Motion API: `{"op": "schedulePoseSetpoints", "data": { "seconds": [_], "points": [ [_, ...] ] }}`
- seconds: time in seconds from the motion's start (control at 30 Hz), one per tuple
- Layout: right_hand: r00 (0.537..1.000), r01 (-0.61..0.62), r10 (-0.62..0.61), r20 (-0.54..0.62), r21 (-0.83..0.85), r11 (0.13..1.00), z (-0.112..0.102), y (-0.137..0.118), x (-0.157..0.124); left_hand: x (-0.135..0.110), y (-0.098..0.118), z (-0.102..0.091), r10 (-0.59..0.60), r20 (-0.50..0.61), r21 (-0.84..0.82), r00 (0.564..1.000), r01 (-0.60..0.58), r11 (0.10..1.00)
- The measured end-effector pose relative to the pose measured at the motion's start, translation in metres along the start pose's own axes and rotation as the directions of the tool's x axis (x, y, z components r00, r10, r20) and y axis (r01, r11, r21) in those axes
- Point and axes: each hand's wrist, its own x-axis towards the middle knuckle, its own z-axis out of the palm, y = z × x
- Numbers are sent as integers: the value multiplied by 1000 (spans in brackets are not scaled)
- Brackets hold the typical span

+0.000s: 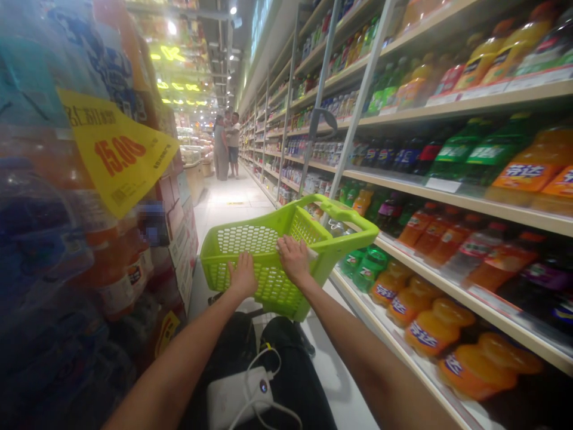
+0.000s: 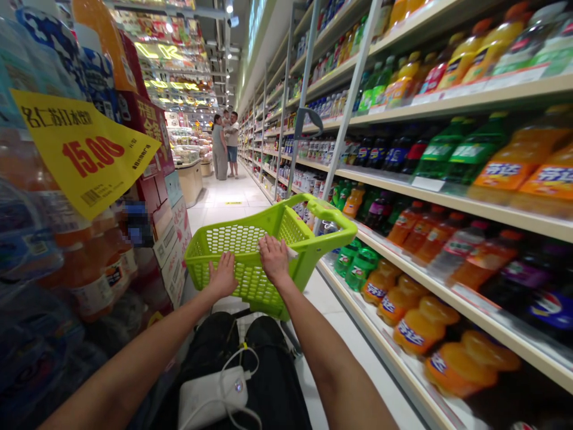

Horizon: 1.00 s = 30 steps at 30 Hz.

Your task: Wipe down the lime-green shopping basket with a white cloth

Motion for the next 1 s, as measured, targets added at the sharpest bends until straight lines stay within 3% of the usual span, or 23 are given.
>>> {"op": "schedulePoseSetpoints", "data": {
  "seconds": [0.2, 0.33, 0.4, 0.5, 0.63, 0.87, 1.0],
  "points": [
    [995, 70, -75, 64, 69, 995, -2, -34, 2, 2, 1, -3, 12, 13, -27, 1000, -12, 1000],
    [982, 153, -168, 85, 160, 975, -4, -44, 2, 11, 4, -12, 16, -104, -131, 994, -29, 991],
    [985, 137, -152, 83, 161, 977, -6, -40, 0, 18, 10, -15, 86, -159, -169, 984, -113, 979],
    [988, 97, -113, 105, 144, 985, -12, -27, -6, 29, 22, -13, 161, -125, -246, 979, -188, 951],
    [987, 120, -135, 91, 151, 981, -24, -10, -14, 41, 35, -7, 44, -124, -299, 991, -80, 951],
    [999, 27, -21, -42, 155, 988, -30, 11, -16, 53, 55, -3, -75, -242, -174, 967, 33, 984],
    [999, -21, 25, -36, 109, 994, -25, 10, -10, 53, 57, 8, -14, -286, -103, 958, -16, 995]
  ]
}}
